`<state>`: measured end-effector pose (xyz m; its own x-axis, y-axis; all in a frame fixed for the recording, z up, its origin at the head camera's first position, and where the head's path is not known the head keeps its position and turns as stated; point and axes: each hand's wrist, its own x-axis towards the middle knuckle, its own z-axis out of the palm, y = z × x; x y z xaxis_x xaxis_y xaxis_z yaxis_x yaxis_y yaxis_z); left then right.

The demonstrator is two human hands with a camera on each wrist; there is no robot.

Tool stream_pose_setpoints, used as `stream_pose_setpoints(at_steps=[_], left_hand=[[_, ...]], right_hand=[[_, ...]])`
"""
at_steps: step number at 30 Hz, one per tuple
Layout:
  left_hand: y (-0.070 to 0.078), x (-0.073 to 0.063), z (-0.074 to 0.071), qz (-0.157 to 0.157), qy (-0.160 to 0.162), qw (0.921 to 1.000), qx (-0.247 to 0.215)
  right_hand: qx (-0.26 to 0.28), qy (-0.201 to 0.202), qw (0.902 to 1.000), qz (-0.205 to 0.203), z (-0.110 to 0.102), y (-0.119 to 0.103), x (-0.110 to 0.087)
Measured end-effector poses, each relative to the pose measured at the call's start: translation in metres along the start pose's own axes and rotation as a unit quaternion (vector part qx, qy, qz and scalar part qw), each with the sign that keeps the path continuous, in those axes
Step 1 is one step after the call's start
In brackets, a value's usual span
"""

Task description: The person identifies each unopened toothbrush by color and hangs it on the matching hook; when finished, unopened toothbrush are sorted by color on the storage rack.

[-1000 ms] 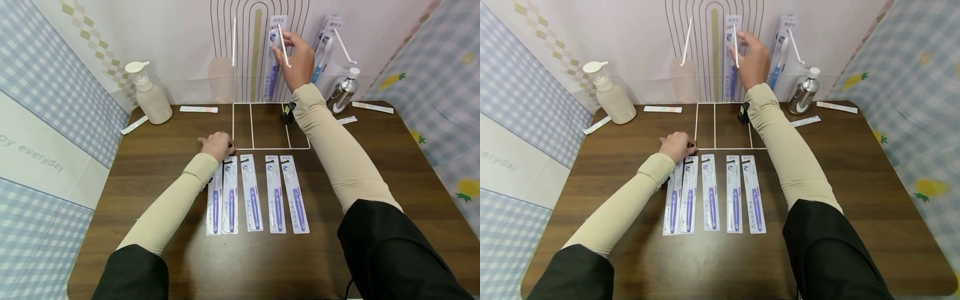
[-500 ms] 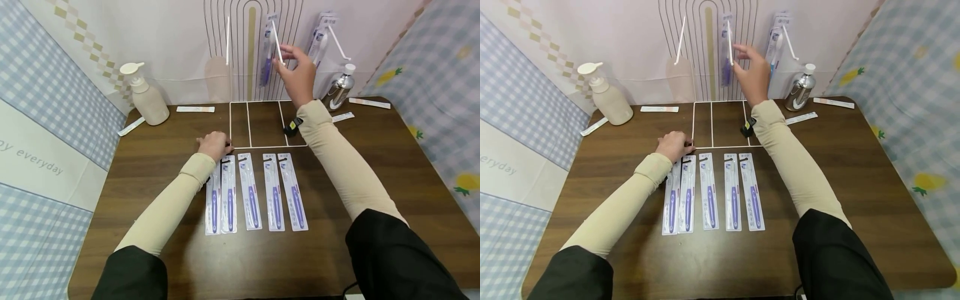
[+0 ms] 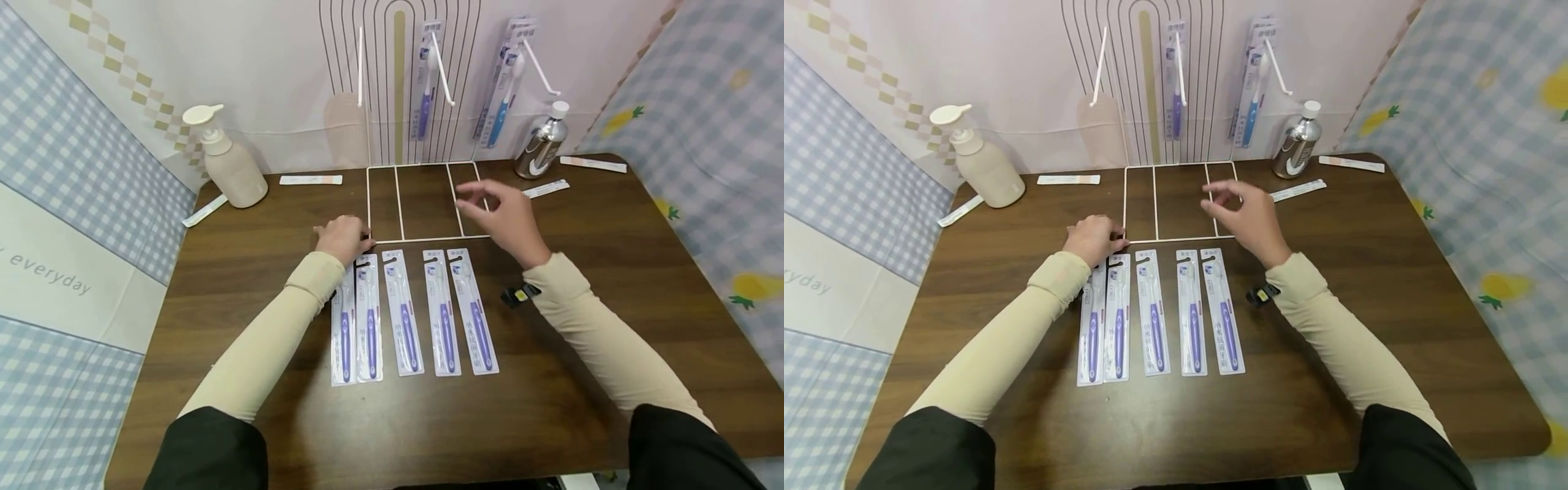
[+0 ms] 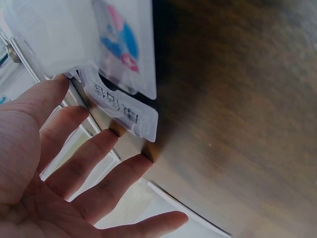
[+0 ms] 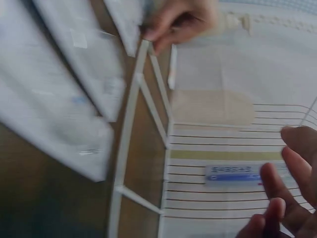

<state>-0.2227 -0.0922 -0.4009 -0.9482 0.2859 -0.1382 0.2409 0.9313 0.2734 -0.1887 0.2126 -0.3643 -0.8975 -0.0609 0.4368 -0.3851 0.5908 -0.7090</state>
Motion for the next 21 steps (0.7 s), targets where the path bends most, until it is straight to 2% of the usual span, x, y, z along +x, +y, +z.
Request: stream_pose_setpoints(at_steps=[5, 11, 15, 21], left_hand=[[-0.002, 0.0, 0.001, 0.005, 0.002, 1.0, -0.002], [-0.002, 0.001, 0.0, 0.004, 0.003, 1.0, -0.004], [-0.002, 0.001, 0.0, 0.003, 0.003, 1.0, -0.004], [-0.001, 0.001, 0.001, 0.001, -0.002, 1.0, -0.006]], right_hand=[[-0.047, -0.097, 0.9938, 0.027, -0.006, 0.017, -0.04], [-0.064, -0.198, 0.9744, 0.086, -0.011, 0.029, -0.071], [-0.07, -0.23, 0.9654, 0.099, -0.01, 0.034, -0.083], [-0.071, -0.249, 0.9611, 0.095, -0.006, 0.04, -0.091]])
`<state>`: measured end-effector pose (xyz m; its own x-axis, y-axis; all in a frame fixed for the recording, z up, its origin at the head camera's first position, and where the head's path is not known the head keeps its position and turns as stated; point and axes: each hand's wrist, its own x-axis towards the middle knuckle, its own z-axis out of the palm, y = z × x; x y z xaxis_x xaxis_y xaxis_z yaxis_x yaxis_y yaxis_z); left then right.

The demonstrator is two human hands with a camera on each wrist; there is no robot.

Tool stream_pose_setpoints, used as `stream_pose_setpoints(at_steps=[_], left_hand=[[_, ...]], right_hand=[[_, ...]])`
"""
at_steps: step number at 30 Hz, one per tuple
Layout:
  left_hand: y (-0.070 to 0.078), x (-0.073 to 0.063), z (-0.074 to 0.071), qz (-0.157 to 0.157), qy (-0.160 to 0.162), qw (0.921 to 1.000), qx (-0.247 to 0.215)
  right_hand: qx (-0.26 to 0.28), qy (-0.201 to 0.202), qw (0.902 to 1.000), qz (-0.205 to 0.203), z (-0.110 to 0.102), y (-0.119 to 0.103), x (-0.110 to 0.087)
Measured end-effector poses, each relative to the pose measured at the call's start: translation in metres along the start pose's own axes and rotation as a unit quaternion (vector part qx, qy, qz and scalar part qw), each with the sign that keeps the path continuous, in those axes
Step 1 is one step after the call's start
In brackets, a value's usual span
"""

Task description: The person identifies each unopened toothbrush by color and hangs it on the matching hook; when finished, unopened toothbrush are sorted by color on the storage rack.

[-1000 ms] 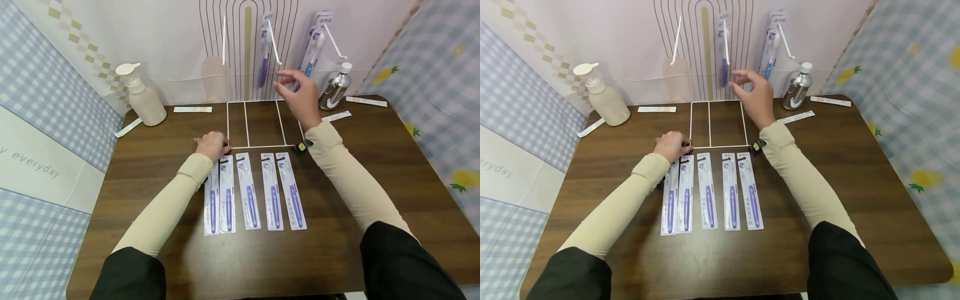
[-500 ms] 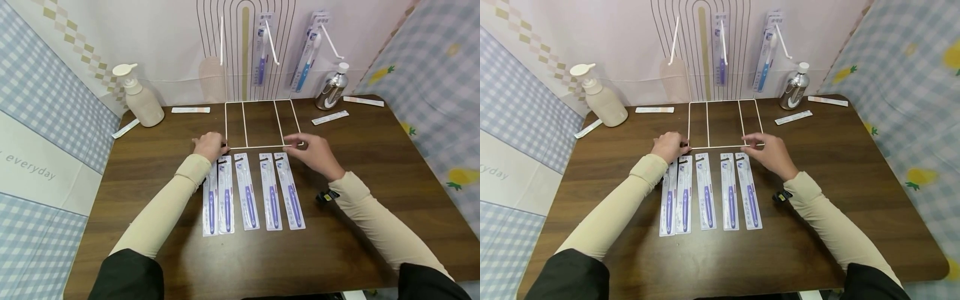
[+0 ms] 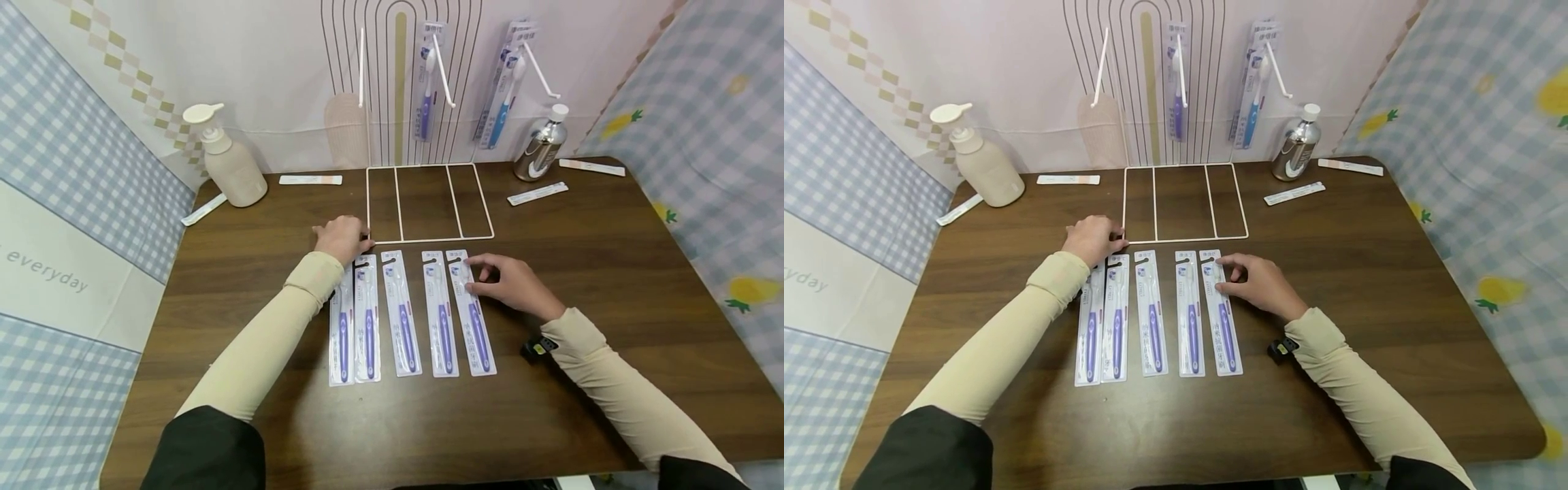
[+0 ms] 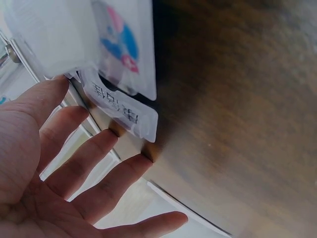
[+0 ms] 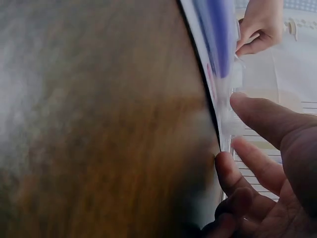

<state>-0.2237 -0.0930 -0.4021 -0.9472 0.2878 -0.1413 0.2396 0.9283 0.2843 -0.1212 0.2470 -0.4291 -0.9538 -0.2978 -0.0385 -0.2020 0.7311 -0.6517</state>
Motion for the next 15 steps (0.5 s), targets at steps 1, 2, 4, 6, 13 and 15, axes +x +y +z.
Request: stream_pose_setpoints(at_steps=[1, 2, 4, 6, 13, 15], left_hand=[[0.0001, 0.0, 0.0001, 0.0, -0.001, 1.0, 0.0], [0.0, 0.0, 0.0002, 0.0, -0.001, 1.0, 0.0], [0.0002, -0.0001, 0.0003, 0.0, -0.001, 1.0, 0.0], [0.0003, -0.0003, 0.0004, -0.001, 0.0, 1.0, 0.001], [0.0004, -0.0004, 0.0005, 0.002, 0.0, 1.0, 0.003], [0.0004, -0.0002, 0.0002, 0.001, 0.0, 1.0, 0.003]], right_hand=[[-0.001, -0.001, 1.0, -0.001, 0.001, 0.0009, 0.0002], [-0.002, -0.002, 1.0, -0.004, 0.0017, 0.0014, 0.0004], [-0.009, -0.001, 0.9999, -0.008, 0.0034, 0.0028, 0.0016], [-0.015, 0.001, 0.9998, -0.014, 0.0049, 0.0036, 0.0032], [-0.008, 0.032, 0.9994, -0.011, 0.0042, 0.0044, 0.0051], [0.008, 0.047, 0.9988, -0.008, 0.0011, 0.0034, 0.0056]])
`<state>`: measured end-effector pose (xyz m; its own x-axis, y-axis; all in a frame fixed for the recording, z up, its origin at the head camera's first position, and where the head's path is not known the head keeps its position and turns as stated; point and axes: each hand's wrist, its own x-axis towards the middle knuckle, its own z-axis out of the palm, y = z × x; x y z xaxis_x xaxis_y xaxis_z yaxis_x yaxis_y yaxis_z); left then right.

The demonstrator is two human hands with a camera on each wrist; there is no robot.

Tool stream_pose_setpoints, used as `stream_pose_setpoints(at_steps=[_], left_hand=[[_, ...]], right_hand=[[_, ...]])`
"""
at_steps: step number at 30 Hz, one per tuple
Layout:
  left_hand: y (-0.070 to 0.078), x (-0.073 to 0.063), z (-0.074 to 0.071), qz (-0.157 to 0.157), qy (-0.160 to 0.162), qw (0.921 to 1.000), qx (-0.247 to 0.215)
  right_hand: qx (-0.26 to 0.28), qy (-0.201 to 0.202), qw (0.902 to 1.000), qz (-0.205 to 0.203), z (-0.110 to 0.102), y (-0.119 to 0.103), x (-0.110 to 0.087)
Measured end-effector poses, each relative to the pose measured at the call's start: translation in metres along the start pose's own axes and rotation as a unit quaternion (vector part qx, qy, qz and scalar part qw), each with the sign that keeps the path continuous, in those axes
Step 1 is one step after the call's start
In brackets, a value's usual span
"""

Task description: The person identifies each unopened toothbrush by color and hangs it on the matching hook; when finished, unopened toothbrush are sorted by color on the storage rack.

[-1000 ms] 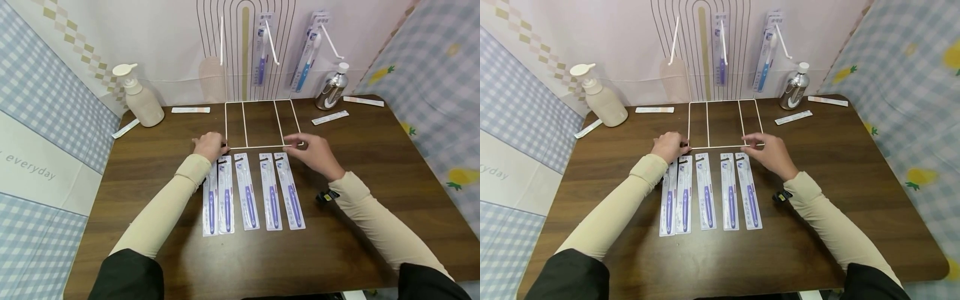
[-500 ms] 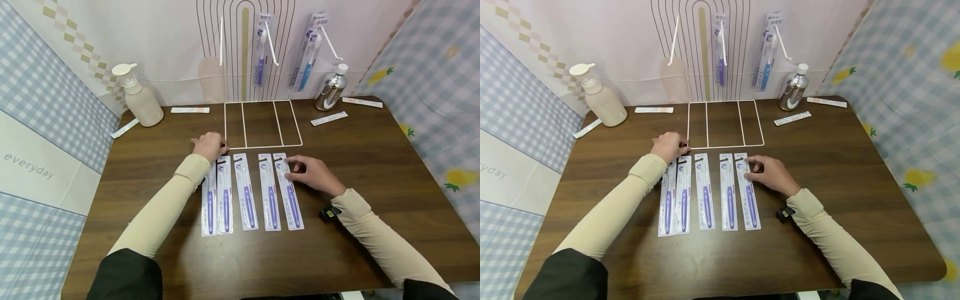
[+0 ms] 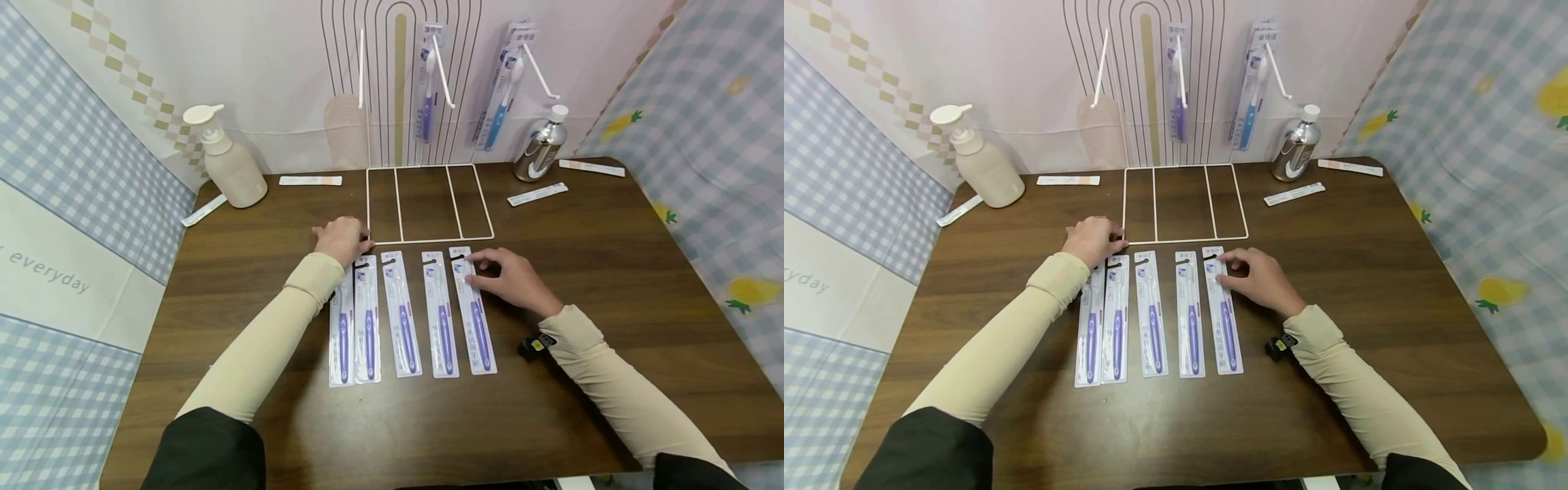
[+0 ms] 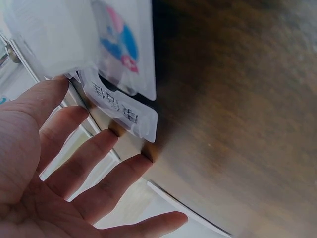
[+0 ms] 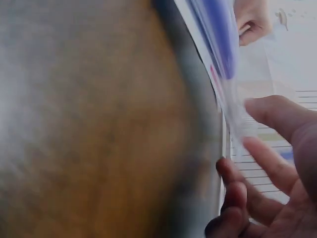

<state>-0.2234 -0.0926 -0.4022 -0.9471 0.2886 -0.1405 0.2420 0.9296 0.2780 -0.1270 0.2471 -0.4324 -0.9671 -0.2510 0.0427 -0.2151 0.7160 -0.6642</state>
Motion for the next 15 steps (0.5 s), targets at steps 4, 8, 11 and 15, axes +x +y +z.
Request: stream_pose_setpoints(at_steps=[4, 8, 11, 15], left_hand=[[0.0, 0.001, -0.001, -0.003, 0.002, 1.0, 0.002], [0.0, 0.001, -0.002, -0.001, 0.003, 1.0, 0.003], [0.0, 0.0, -0.001, 0.001, 0.003, 1.0, 0.005], [0.0, -0.002, 0.001, 0.001, 0.003, 1.0, 0.006]], right_hand=[[0.044, 0.041, 0.9982, -0.01, -0.01, -0.007, 0.004], [0.051, 0.105, 0.9915, -0.059, -0.025, -0.021, 0.011], [0.037, 0.157, 0.9814, -0.103, -0.039, -0.038, 0.018], [0.046, 0.215, 0.9652, -0.141, -0.06, -0.064, 0.03]])
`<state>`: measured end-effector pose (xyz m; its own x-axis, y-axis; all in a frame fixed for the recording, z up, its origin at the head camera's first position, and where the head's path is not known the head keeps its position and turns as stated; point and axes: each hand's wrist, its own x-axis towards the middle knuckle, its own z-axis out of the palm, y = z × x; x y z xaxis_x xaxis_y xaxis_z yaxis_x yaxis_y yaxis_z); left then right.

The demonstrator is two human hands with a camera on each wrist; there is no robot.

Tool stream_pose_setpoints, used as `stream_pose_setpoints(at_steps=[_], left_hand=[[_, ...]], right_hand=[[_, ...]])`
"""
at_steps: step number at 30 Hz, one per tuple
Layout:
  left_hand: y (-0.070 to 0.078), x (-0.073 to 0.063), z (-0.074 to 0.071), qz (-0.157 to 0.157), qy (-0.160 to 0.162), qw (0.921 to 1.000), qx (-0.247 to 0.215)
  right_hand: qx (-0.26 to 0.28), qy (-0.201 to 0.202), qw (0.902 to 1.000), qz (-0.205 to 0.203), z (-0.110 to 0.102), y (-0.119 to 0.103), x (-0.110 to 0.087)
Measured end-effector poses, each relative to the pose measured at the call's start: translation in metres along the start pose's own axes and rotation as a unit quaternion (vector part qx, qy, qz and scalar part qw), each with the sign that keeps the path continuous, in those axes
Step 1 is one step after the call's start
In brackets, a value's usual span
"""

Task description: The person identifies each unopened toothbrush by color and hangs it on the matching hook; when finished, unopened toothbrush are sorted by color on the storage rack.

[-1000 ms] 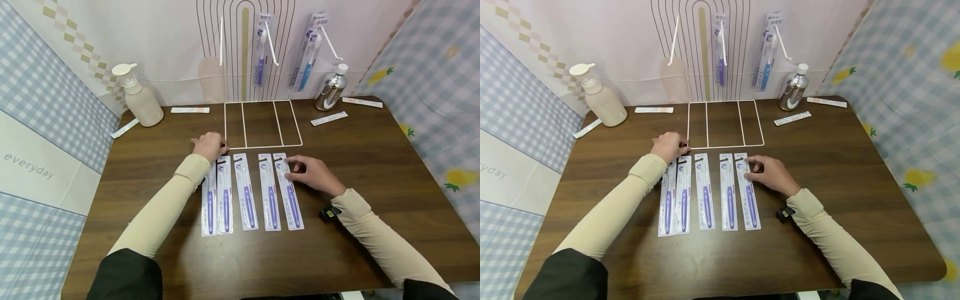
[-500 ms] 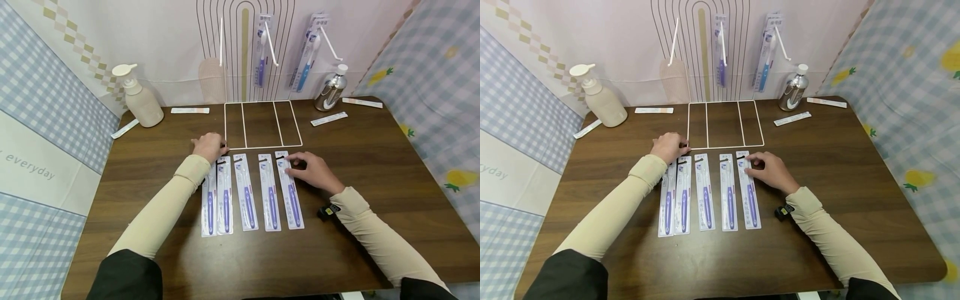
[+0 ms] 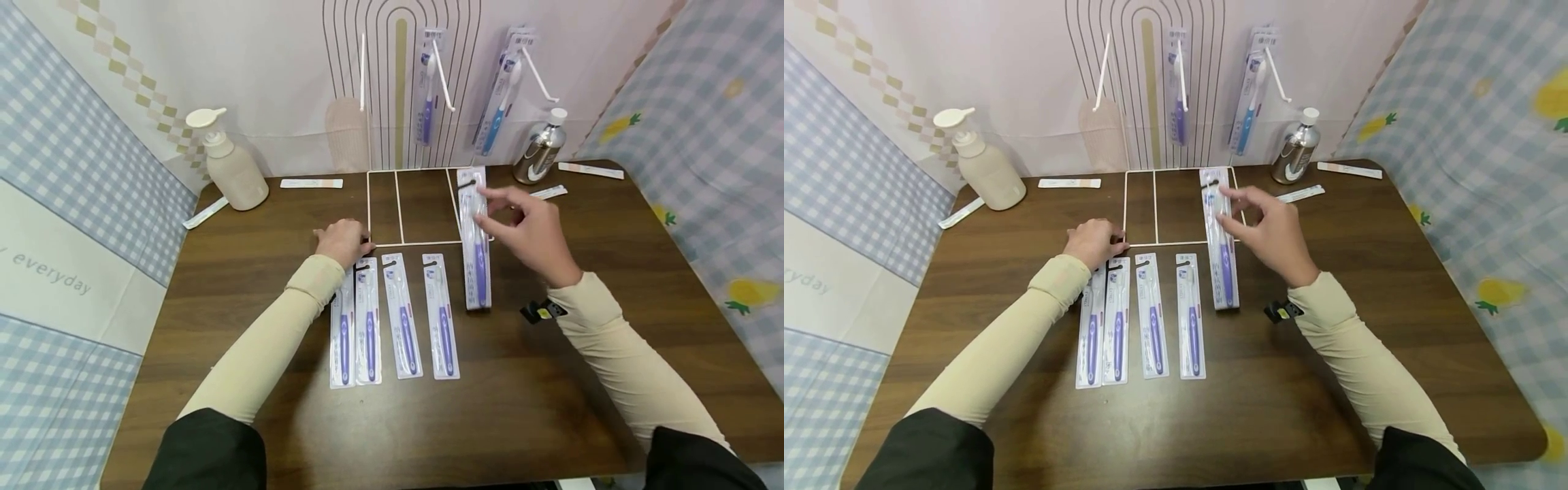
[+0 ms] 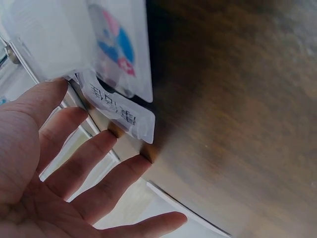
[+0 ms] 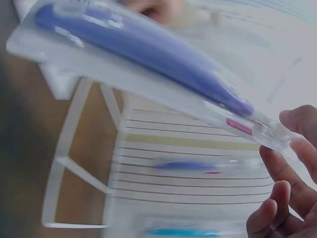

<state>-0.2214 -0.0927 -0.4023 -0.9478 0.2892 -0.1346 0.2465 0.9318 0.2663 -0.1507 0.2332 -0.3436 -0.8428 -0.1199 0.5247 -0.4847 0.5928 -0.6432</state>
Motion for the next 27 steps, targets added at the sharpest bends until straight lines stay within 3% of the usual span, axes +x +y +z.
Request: stream_pose_setpoints(at_steps=[6, 12, 22, 27], left_hand=[[0.001, -0.001, 0.0, -0.002, 0.003, 1.0, 0.001], [0.002, -0.001, 0.0, -0.004, 0.005, 1.0, 0.004], [0.002, -0.002, -0.001, -0.005, 0.008, 1.0, 0.001], [0.002, -0.002, -0.001, -0.005, 0.01, 0.9999, -0.001]], right_hand=[[0.027, 0.063, 0.9974, -0.023, -0.009, -0.038, 0.034], [0.045, 0.089, 0.9937, -0.052, -0.005, -0.066, 0.054], [0.056, 0.104, 0.9929, -0.017, 0.005, -0.089, 0.064], [0.056, 0.109, 0.9925, 0.002, 0.02, -0.07, 0.078]])
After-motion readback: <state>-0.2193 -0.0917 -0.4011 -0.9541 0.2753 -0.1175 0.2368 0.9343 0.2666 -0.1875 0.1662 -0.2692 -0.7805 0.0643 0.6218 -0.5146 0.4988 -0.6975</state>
